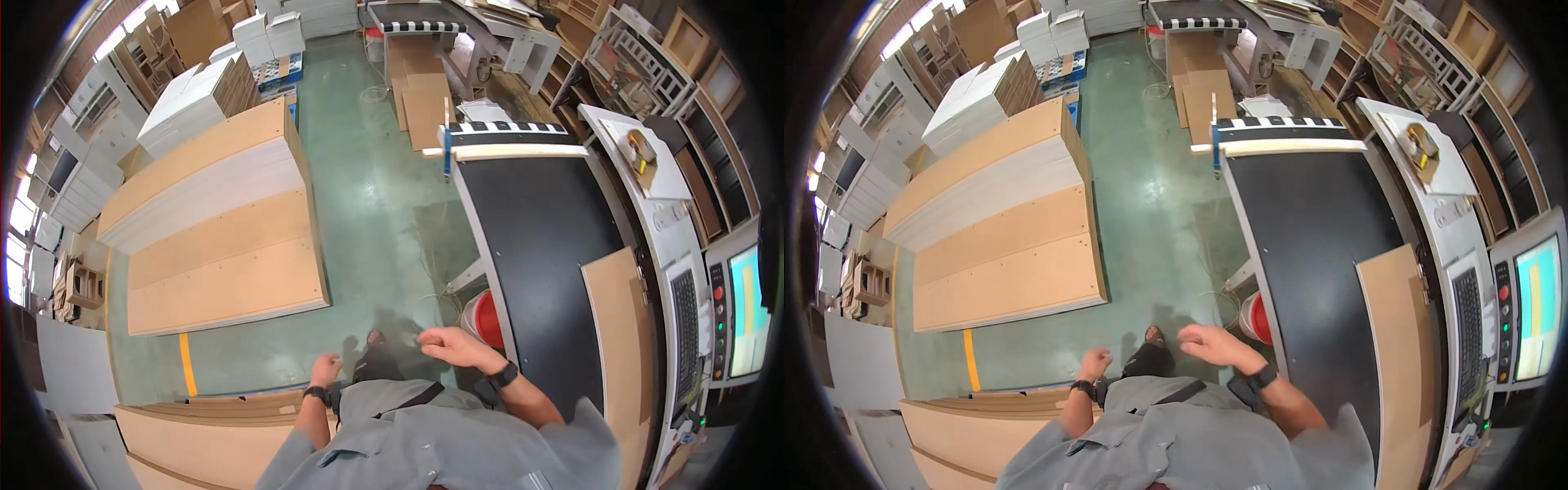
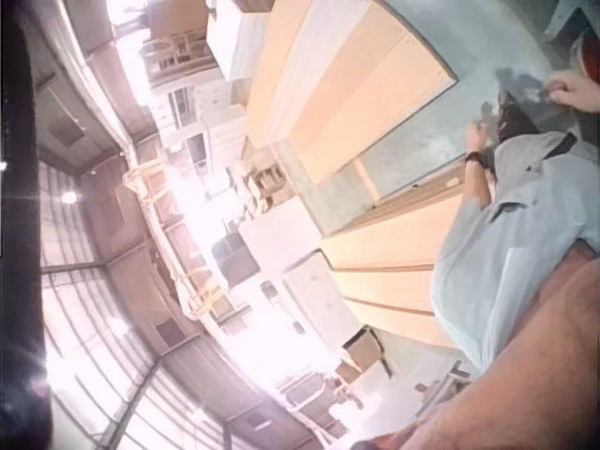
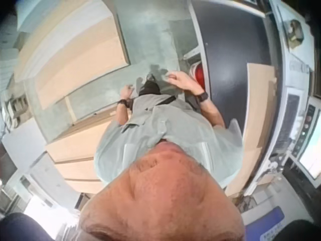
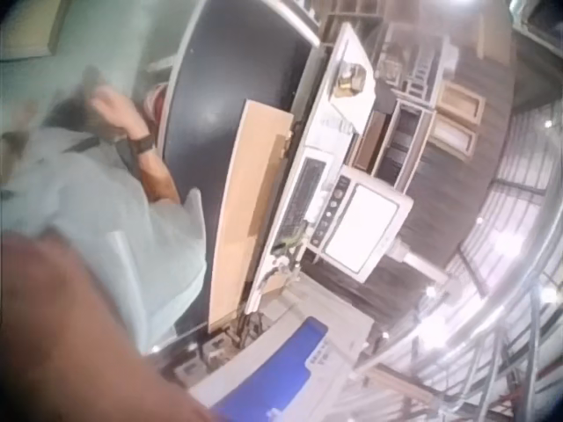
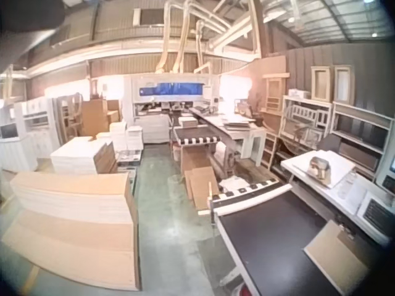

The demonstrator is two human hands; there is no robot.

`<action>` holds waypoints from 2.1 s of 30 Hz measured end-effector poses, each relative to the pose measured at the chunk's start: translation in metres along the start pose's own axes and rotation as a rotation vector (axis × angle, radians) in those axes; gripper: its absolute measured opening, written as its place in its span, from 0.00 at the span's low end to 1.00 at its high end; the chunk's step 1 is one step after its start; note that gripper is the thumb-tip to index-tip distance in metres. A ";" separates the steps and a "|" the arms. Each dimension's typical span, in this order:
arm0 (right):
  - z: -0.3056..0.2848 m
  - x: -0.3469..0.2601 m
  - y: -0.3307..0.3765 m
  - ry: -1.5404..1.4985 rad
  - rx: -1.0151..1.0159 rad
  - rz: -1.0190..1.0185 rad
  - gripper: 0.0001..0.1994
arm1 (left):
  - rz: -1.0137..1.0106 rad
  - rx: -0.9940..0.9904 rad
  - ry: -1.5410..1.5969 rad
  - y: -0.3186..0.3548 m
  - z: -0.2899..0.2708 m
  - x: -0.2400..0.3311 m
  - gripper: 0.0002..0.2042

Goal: Using an air nozzle to blow dust off wooden panels and stacking them in a furniture factory.

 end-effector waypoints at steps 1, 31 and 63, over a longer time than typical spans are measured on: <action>-0.009 -0.027 -0.038 -0.014 -0.029 -0.011 0.16 | -0.083 0.126 0.159 0.006 -0.020 -0.059 0.14; -0.409 -0.046 -0.825 -0.317 -0.098 -0.151 0.13 | -0.227 -0.009 0.911 -0.649 -0.354 0.351 0.14; -0.876 -0.020 -1.571 -0.437 -0.365 0.025 0.17 | -0.130 0.044 0.997 -1.476 -0.674 0.674 0.12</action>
Point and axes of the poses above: each hand's wrist, its own y-axis away from the middle knuckle, its own z-axis out of the palm, x = y × z, the point moved 7 cm from there along -y, towards the middle knuckle, and after that the axes turned 14 degrees about y, right-handed, at the moved point
